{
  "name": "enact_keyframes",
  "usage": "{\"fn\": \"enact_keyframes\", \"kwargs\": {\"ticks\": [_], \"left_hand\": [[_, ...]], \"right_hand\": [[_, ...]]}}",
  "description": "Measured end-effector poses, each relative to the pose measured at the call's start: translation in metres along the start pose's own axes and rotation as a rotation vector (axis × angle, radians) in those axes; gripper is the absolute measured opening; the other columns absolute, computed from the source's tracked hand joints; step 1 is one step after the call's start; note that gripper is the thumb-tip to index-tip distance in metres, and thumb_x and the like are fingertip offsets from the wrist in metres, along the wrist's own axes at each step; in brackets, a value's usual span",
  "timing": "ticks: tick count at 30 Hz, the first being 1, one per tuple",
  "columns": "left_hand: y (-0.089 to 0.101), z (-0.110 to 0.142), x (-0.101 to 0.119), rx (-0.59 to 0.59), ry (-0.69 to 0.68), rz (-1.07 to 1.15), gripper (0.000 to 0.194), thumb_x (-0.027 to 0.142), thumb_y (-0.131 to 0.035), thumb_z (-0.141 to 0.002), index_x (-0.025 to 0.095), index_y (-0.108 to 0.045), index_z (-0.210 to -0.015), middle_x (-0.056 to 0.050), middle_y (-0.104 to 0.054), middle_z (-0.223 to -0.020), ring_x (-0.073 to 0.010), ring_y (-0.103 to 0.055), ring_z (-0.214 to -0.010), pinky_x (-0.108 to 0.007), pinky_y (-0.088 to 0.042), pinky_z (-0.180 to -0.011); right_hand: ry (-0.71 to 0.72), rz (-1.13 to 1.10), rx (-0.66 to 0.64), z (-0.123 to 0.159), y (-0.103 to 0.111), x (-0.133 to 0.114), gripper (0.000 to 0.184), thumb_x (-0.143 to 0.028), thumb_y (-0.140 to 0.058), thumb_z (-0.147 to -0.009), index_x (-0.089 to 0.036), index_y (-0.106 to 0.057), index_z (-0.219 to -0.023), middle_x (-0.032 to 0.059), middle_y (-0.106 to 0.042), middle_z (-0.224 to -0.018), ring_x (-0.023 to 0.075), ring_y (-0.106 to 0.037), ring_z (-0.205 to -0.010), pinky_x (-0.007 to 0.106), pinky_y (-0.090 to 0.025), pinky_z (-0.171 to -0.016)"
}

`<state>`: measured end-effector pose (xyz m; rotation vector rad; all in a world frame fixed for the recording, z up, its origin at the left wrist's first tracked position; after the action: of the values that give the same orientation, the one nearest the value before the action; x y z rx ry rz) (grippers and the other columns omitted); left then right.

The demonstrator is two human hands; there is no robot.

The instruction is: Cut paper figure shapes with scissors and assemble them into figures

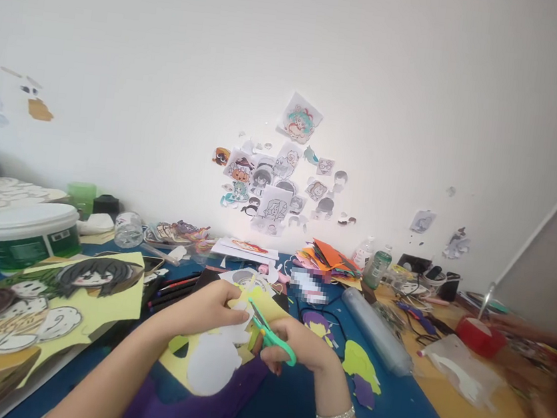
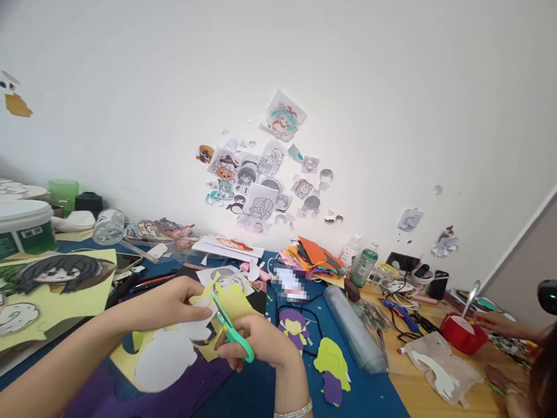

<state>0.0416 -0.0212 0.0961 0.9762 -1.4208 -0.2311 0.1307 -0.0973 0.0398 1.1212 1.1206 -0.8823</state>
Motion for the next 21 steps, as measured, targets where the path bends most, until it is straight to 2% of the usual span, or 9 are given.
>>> {"fn": "enact_keyframes", "kwargs": {"ticks": [5,8,10,12,14,17,19,20,21], "left_hand": [[-0.006,-0.003,-0.002,0.006,0.017,-0.008,0.025,0.038,-0.05,-0.07,0.017,-0.048,-0.057,0.005,-0.035,-0.052,-0.0087,-0.032,-0.046,-0.021,-0.022,-0.043],[0.004,-0.004,0.002,0.087,-0.011,-0.016,0.031,0.043,-0.051,-0.071,0.017,-0.047,-0.055,0.006,-0.035,-0.05,-0.0086,-0.031,-0.045,-0.021,-0.022,-0.043],[0.016,-0.004,0.002,0.135,-0.023,0.052,0.032,0.046,-0.049,-0.073,0.017,-0.052,-0.06,0.004,-0.044,-0.053,-0.0102,-0.038,-0.049,-0.021,-0.028,-0.047],[0.033,-0.003,-0.008,0.226,0.003,0.158,0.034,0.047,-0.046,-0.075,0.016,-0.058,-0.073,-0.001,-0.056,-0.066,-0.0132,-0.048,-0.057,-0.022,-0.036,-0.053],[0.056,0.0,-0.027,0.413,0.051,0.244,0.036,0.048,-0.044,-0.076,0.015,-0.059,-0.082,-0.004,-0.061,-0.076,-0.0145,-0.052,-0.064,-0.024,-0.04,-0.059],[0.069,0.004,-0.061,0.584,0.221,0.311,0.03,0.04,-0.051,-0.07,0.015,-0.059,-0.085,-0.002,-0.061,-0.07,-0.0134,-0.052,-0.058,-0.024,-0.04,-0.057],[0.048,-0.004,-0.067,0.419,0.276,0.317,0.019,0.031,-0.055,-0.063,0.014,-0.058,-0.068,-0.001,-0.058,-0.058,-0.0126,-0.048,-0.049,-0.023,-0.037,-0.049],[0.032,-0.01,-0.06,0.29,0.239,0.336,0.015,0.029,-0.055,-0.062,0.014,-0.058,-0.065,-0.001,-0.058,-0.057,-0.0131,-0.049,-0.048,-0.023,-0.036,-0.047],[0.019,-0.013,-0.052,0.233,0.218,0.338,0.012,0.026,-0.056,-0.06,0.014,-0.058,-0.061,-0.001,-0.058,-0.055,-0.0136,-0.049,-0.047,-0.023,-0.037,-0.046]], "right_hand": [[0.066,-0.019,0.079,-0.007,-0.001,-0.005,0.031,-0.04,-0.067,-0.066,-0.012,-0.059,-0.075,-0.0031,-0.052,-0.055,0.0075,-0.048,-0.046,0.018,-0.039,-0.045],[0.109,-0.041,0.163,-0.009,0.003,-0.007,0.033,-0.043,-0.067,-0.066,-0.012,-0.056,-0.075,-0.0032,-0.053,-0.055,0.0075,-0.048,-0.046,0.018,-0.038,-0.044],[0.15,-0.052,0.208,-0.01,0.007,-0.009,0.036,-0.045,-0.066,-0.065,-0.013,-0.054,-0.073,-0.0032,-0.052,-0.054,0.0074,-0.047,-0.045,0.018,-0.038,-0.044],[0.2,-0.078,0.246,-0.011,0.01,-0.011,0.037,-0.047,-0.066,-0.065,-0.013,-0.052,-0.071,-0.0033,-0.051,-0.053,0.007,-0.046,-0.043,0.019,-0.037,-0.044],[0.256,-0.121,0.286,-0.011,0.013,-0.013,0.038,-0.048,-0.066,-0.066,-0.014,-0.05,-0.069,-0.0033,-0.051,-0.052,0.0069,-0.045,-0.043,0.019,-0.037,-0.044],[0.337,-0.199,0.355,-0.01,0.017,-0.017,0.039,-0.051,-0.064,-0.067,-0.015,-0.049,-0.07,-0.003,-0.051,-0.052,0.0075,-0.045,-0.044,0.02,-0.038,-0.045],[0.381,-0.265,0.428,-0.008,0.022,-0.019,0.041,-0.053,-0.063,-0.067,-0.015,-0.049,-0.072,-0.0034,-0.05,-0.052,0.0077,-0.044,-0.044,0.02,-0.037,-0.045],[0.395,-0.3,0.461,-0.007,0.024,-0.02,0.042,-0.055,-0.062,-0.067,-0.016,-0.049,-0.073,-0.0039,-0.049,-0.052,0.0077,-0.043,-0.044,0.02,-0.037,-0.045],[0.404,-0.332,0.487,-0.006,0.026,-0.019,0.042,-0.055,-0.062,-0.067,-0.016,-0.049,-0.075,-0.0042,-0.048,-0.052,0.0076,-0.043,-0.044,0.02,-0.037,-0.045]]}}
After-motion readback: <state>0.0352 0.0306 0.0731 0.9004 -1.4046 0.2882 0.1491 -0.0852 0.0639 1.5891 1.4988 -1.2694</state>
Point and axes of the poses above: each hand's wrist, its own z-axis away from the middle knuckle, its own y-axis out of the back of the hand, x = y × z, the point moved 8 cm from there along -z, towards the middle knuckle
